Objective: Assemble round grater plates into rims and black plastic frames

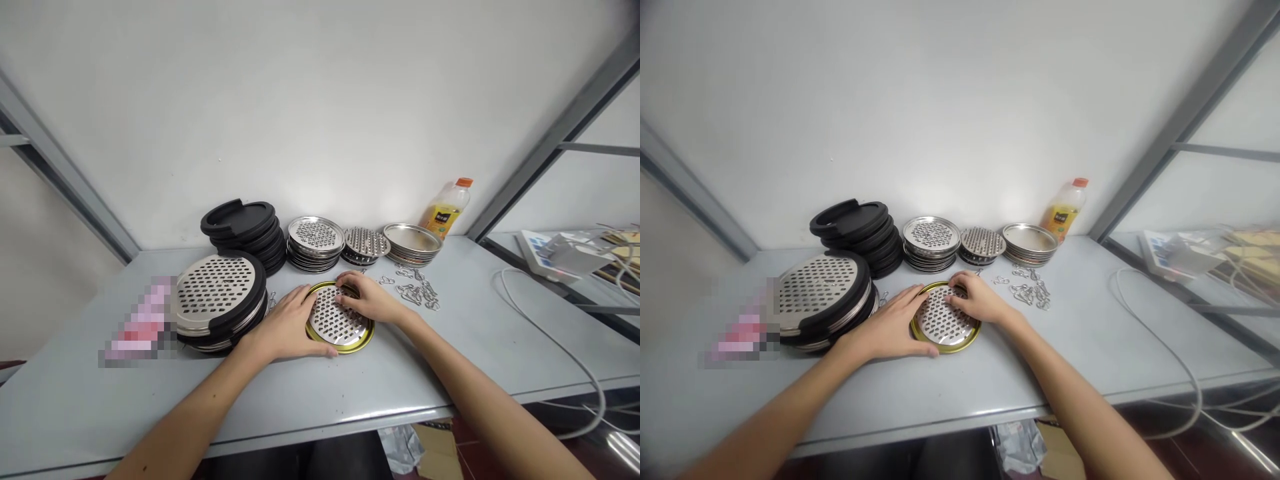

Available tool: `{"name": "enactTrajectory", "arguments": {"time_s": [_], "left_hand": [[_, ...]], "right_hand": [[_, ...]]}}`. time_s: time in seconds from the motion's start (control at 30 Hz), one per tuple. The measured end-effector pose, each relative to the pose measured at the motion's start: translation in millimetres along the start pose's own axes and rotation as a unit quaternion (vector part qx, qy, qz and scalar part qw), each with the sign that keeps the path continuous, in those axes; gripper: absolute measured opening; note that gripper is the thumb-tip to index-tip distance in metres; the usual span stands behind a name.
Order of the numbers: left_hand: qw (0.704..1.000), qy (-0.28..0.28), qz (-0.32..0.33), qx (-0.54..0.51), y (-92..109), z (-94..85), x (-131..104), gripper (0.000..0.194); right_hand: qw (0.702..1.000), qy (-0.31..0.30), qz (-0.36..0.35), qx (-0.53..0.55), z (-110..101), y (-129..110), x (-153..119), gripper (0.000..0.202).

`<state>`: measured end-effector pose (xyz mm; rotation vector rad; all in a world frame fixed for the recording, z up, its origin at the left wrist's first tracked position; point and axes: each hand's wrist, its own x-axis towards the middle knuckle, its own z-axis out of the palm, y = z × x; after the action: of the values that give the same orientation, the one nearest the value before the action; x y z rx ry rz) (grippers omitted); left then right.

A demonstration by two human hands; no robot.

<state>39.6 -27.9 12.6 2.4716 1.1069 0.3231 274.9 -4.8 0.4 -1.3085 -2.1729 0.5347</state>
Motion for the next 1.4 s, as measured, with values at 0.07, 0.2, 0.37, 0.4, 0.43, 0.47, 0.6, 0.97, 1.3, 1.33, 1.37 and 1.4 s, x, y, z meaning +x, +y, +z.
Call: {"name": "enactTrajectory", "arguments": {"time_s": [0.07, 0.2, 0.37, 0.4, 0.43, 0.47, 0.6, 0.97, 1.3, 1.33, 1.37, 1.4], "left_hand": [[1.0, 0.003, 0.003, -0.003, 2.1, -1.6, -0.6, 0.101], [1.0, 0.004, -0.004, -0.013, 5.6, -4.5, -1.3, 0.1], [1.0, 0.008, -0.01, -0.01, 5.0, -4.1, -1.1, 0.097], [1.0, 0.009, -0.01, -0.009, 4.5, -3.7, -1.0, 0.096], [1.0, 0.01, -0.009, -0.007, 4.1, -3.3, -0.8, 0.096], [1.0, 0.012, -0.008, -0.005, 3.8, -2.9, -0.6, 0.094], [1.0, 0.016, -0.004, 0.007, 4.5, -3.1, 0.2, 0.085], [0.997, 0.038, -0.037, 0.06, 17.0, 1.7, -7.2, 0.089], [1.0, 0.009, 0.006, 0.023, 8.6, 5.8, -0.8, 0.121], [1.0, 0.001, 0.018, 0.013, 6.2, 5.7, 0.4, 0.121], [1.0, -0.002, 0.028, 0.004, 4.1, 5.9, 1.4, 0.122], [0.999, -0.002, 0.034, -0.004, 2.3, 6.3, 2.2, 0.122]], "right_hand": [[1.0, 0.006, 0.007, -0.001, -1.4, -0.1, -0.4, 0.025], [1.0, 0.014, 0.02, -0.011, -3.0, 0.0, -1.5, 0.024], [1.0, 0.002, -0.005, -0.019, -0.6, -1.2, -1.2, 0.023], [1.0, -0.001, -0.006, -0.019, 0.0, -1.7, -1.1, 0.023], [1.0, -0.004, -0.007, -0.021, 0.6, -2.2, -1.0, 0.024], [1.0, -0.006, -0.008, -0.023, 1.2, -2.6, -0.9, 0.024], [1.0, -0.004, -0.016, -0.026, 3.2, -2.8, -1.2, 0.024], [0.999, -0.008, -0.051, 0.004, -10.9, -5.9, -0.9, 0.023], [0.991, -0.042, -0.071, -0.106, -13.4, -3.2, -2.3, 0.027], [0.991, -0.043, -0.072, -0.106, -13.4, -3.6, -2.3, 0.028], [0.991, -0.043, -0.072, -0.107, -13.5, -4.0, -2.3, 0.028], [0.991, -0.043, -0.072, -0.108, -13.7, -4.3, -2.3, 0.028]]}}
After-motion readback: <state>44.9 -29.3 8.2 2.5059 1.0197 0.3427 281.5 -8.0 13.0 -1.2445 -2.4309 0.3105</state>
